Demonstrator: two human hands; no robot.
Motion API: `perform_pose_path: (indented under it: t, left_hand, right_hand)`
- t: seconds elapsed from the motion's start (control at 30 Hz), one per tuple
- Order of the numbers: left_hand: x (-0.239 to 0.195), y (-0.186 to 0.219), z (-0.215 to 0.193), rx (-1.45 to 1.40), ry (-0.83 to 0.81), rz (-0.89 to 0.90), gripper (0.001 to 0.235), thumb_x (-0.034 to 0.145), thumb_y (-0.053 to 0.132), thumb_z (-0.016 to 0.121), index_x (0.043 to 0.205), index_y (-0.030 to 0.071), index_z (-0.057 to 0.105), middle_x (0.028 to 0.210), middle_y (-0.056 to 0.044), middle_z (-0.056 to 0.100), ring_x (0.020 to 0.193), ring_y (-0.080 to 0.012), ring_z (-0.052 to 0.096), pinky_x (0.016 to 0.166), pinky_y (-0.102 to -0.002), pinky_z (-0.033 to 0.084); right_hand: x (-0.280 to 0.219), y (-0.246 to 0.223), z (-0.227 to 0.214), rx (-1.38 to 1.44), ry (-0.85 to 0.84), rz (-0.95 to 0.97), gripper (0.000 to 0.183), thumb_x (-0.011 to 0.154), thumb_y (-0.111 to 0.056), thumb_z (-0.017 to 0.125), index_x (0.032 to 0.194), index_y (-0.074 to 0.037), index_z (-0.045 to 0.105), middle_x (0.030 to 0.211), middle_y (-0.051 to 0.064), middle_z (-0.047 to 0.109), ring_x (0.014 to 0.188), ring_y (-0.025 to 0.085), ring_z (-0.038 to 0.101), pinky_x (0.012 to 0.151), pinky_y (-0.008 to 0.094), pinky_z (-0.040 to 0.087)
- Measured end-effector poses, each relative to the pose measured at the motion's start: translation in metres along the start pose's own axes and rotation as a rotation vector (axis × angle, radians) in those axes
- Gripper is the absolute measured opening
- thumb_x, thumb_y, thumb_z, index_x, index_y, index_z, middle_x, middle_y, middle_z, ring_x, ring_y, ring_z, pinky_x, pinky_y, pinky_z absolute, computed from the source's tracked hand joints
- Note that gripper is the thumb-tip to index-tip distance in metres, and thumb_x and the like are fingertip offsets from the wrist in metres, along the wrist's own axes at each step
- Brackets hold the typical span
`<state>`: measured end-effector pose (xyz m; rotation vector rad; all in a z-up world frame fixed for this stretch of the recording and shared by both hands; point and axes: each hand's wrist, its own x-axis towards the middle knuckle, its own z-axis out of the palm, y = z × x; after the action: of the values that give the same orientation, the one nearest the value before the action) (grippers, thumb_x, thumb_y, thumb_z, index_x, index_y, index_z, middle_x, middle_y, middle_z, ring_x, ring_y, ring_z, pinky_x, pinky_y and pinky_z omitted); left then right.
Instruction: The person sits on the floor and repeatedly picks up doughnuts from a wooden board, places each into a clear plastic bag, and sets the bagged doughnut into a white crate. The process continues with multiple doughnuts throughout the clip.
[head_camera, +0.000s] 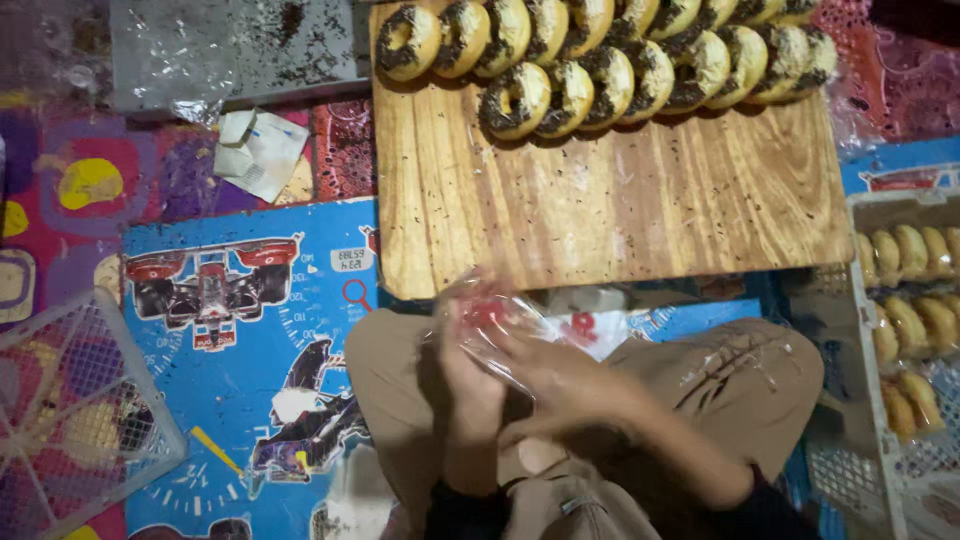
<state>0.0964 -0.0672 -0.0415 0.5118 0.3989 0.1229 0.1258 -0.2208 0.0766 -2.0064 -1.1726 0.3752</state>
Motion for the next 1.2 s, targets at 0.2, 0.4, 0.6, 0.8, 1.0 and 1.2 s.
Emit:
perform_pose_path:
  t: [0.2,0.4,0.6,0.8,1.0,1.2]
  left_hand:
    - [0.021,0.103,-0.036,-0.289,0.148,0.241,0.029,0.097,0.031,0.071,0.114,0.008,0.064,0.119,-0.016,0.067,0.115,-0.0339,0.065,0.106,-0.049,0.051]
    - [0.02,0.099,0.0,-0.502,0.321,-0.011,0.044,0.084,0.034,0.074,0.119,0.011,0.065,0.128,-0.02,0.066,0.124,-0.0341,0.061,0.112,-0.059,0.041]
    - [0.053,0.064,0.004,-0.814,0.282,-0.01,0.048,0.077,0.028,0.078,0.116,0.006,0.062,0.13,-0.024,0.057,0.126,-0.0382,0.055,0.112,-0.067,0.034]
    - [-0.015,-0.023,0.037,-0.528,-0.211,0.181,0.063,0.107,0.04,0.061,0.152,-0.003,0.048,0.15,-0.028,0.048,0.129,-0.0432,0.049,0.125,-0.064,0.03]
    - [-0.048,-0.01,0.079,-0.506,-0.247,0.019,0.072,0.092,0.036,0.056,0.16,0.022,0.037,0.16,-0.02,0.042,0.147,-0.0343,0.046,0.12,-0.055,0.039]
    - [-0.074,-0.021,0.078,-0.799,-0.172,-0.37,0.075,0.101,0.042,0.055,0.157,-0.003,0.034,0.157,-0.031,0.042,0.138,-0.0459,0.045,0.113,-0.053,0.045]
  right_hand:
    - [0.1,0.17,-0.11,-0.6,0.272,0.493,0.086,0.077,-0.017,0.083,0.156,-0.015,0.049,0.136,0.012,0.066,0.139,0.032,0.05,0.127,0.062,0.005]
    - [0.107,0.217,-0.101,-0.64,0.496,0.372,0.095,0.069,-0.043,0.093,0.15,-0.019,0.051,0.134,0.008,0.066,0.137,0.03,0.055,0.121,0.065,-0.004]
    - [0.007,0.028,-0.022,0.033,0.884,0.409,0.104,0.068,-0.043,0.089,0.155,-0.009,0.041,0.132,0.013,0.061,0.123,0.025,0.064,0.116,0.055,0.045]
    - [-0.051,-0.051,0.02,-0.41,0.796,0.53,0.1,0.057,-0.036,0.09,0.144,-0.01,0.047,0.115,0.005,0.07,0.112,0.031,0.059,0.1,0.056,0.033]
    - [-0.057,-0.054,0.019,-0.162,0.681,0.482,0.106,0.074,-0.033,0.086,0.16,-0.003,0.031,0.12,0.01,0.064,0.107,0.024,0.06,0.094,0.046,0.038]
    - [-0.079,-0.046,0.027,-0.451,0.695,0.337,0.06,0.077,-0.024,0.083,0.132,-0.012,0.064,0.121,0.008,0.066,0.111,0.03,0.056,0.094,0.045,0.041]
